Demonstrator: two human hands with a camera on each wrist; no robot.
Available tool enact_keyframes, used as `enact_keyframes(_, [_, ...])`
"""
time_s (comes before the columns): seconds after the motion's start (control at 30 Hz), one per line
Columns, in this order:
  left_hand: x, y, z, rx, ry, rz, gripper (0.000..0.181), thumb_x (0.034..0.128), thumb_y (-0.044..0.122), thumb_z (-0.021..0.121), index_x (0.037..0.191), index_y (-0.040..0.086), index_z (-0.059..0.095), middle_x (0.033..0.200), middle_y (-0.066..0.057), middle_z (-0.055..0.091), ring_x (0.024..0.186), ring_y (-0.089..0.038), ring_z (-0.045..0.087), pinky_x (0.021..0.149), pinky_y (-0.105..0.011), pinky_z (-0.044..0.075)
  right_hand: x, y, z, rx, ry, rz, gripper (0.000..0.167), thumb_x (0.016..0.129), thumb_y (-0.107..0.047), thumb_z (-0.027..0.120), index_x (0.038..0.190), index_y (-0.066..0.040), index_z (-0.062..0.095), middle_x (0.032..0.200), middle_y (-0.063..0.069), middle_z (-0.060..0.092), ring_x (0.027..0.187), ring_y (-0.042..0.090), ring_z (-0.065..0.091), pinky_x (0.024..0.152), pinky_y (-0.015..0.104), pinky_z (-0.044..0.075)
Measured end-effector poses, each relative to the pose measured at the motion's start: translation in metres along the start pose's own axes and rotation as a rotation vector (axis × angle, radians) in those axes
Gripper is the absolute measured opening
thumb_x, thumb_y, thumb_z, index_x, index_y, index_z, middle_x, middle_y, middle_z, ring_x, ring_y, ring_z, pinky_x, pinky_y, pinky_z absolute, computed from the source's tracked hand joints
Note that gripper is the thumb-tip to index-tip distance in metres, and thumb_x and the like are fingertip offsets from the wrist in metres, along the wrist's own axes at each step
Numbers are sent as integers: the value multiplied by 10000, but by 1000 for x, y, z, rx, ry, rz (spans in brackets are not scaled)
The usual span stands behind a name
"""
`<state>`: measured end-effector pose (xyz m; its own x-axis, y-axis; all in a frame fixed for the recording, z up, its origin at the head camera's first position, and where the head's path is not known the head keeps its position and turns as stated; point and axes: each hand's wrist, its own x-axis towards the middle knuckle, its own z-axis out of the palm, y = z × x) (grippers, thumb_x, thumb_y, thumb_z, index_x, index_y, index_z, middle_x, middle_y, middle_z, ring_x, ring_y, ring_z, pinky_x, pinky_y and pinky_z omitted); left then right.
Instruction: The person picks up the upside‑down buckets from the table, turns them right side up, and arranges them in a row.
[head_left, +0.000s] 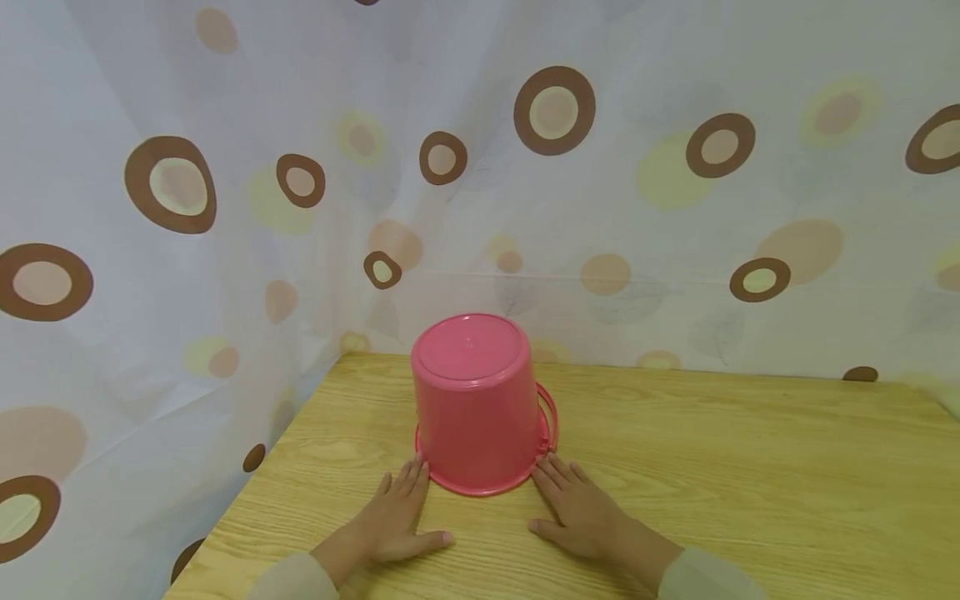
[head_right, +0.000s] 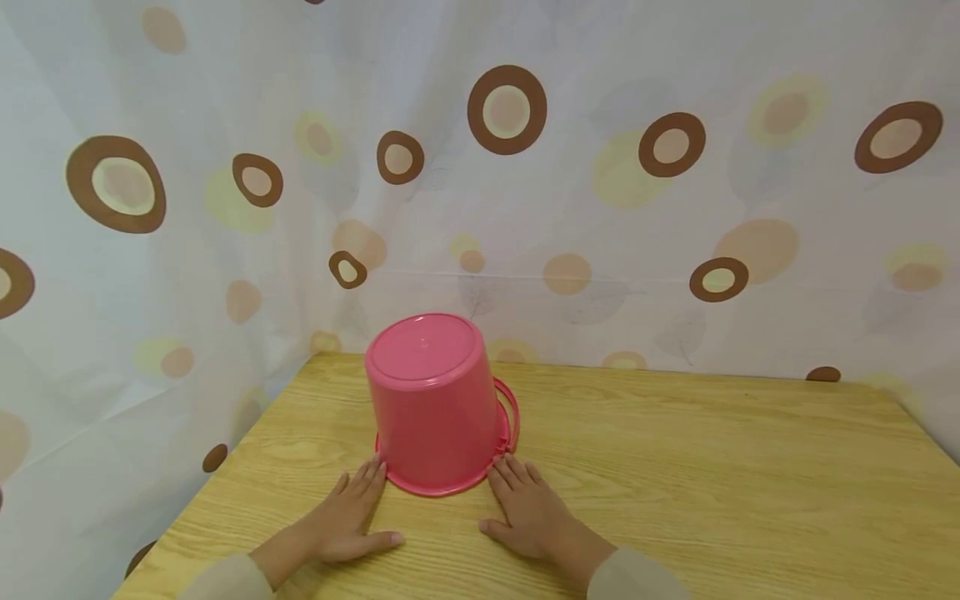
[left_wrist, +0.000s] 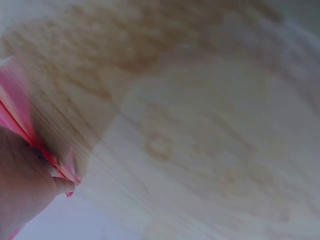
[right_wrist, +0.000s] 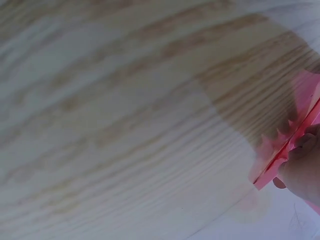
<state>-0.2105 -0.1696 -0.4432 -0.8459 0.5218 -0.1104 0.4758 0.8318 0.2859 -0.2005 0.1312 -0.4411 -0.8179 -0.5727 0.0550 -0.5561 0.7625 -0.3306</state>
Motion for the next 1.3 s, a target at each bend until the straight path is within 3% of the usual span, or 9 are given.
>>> enact_keyframes(0.7, [0, 3, 3, 12, 18, 23, 998, 847, 649, 458, 1439, -96, 158, 1515, -284, 121, 1414, -403, 120, 1095, -606, 162, -5, 1, -1, -13, -4, -7, 723, 932, -467, 455, 1420, 43, 300, 1493, 220, 277, 1394, 399, 210, 1100, 575, 189])
enact_keyframes(1.3, [4, 3, 8, 22, -10, 12, 1006, 842, 688, 416, 1458, -56, 136, 1532, -243, 90, 1428, -366, 86, 1116, -581, 135, -5, 5, 1, -44, 10, -11, 706, 936, -466, 445, 1398, 58, 337, 1482, 246, 281, 1386, 411, 224, 1090, 593, 196])
